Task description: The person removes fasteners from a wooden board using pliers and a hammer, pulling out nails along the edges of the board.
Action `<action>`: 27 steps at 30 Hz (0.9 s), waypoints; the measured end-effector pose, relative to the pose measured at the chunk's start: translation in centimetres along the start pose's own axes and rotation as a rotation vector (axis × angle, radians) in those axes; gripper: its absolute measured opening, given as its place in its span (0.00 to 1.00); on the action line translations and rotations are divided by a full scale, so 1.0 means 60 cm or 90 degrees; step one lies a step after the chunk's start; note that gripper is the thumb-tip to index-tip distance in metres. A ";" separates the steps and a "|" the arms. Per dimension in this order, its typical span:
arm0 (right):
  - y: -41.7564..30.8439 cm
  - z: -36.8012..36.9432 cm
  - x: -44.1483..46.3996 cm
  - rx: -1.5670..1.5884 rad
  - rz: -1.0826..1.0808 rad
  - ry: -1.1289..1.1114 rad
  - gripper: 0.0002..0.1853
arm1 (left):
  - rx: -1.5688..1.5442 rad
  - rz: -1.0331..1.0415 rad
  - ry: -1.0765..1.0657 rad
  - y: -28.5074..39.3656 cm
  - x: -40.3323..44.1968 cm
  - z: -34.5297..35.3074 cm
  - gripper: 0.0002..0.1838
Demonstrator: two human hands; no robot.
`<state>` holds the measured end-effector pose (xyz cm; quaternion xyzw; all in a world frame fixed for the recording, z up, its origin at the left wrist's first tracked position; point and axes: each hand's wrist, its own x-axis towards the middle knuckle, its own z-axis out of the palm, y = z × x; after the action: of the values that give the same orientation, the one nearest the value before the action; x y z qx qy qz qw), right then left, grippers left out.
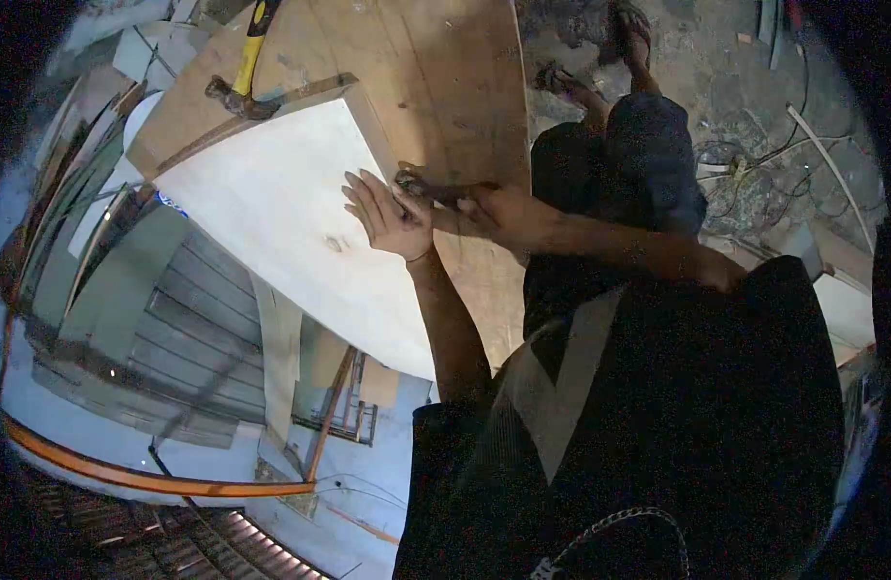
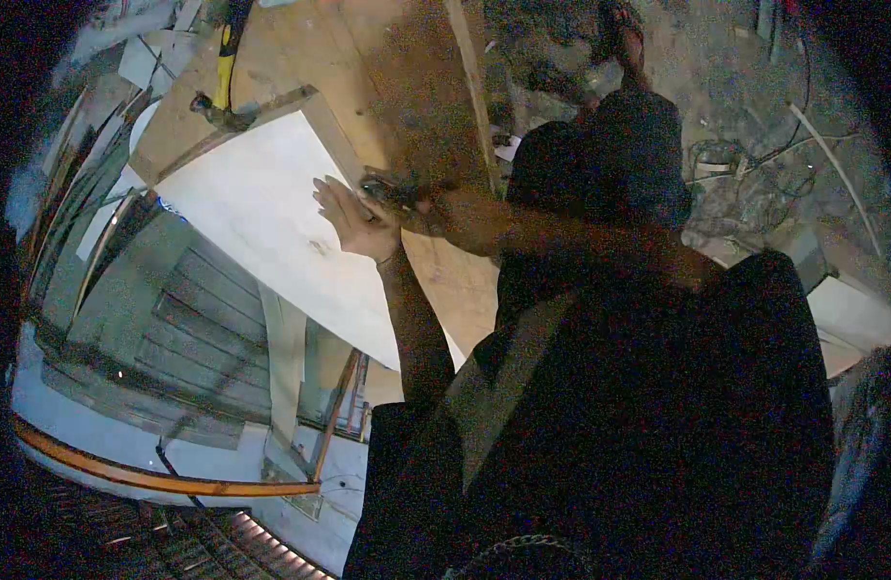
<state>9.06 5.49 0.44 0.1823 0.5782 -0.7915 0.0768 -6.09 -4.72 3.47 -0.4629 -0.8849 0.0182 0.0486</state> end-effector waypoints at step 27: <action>0.002 0.045 -0.019 0.225 0.108 0.007 0.23 | -0.030 0.017 0.038 -0.014 -0.007 0.012 0.22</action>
<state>9.59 2.81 1.46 0.2456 0.4129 -0.8705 0.1065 -6.63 -5.52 2.80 -0.4763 -0.8768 -0.0162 0.0638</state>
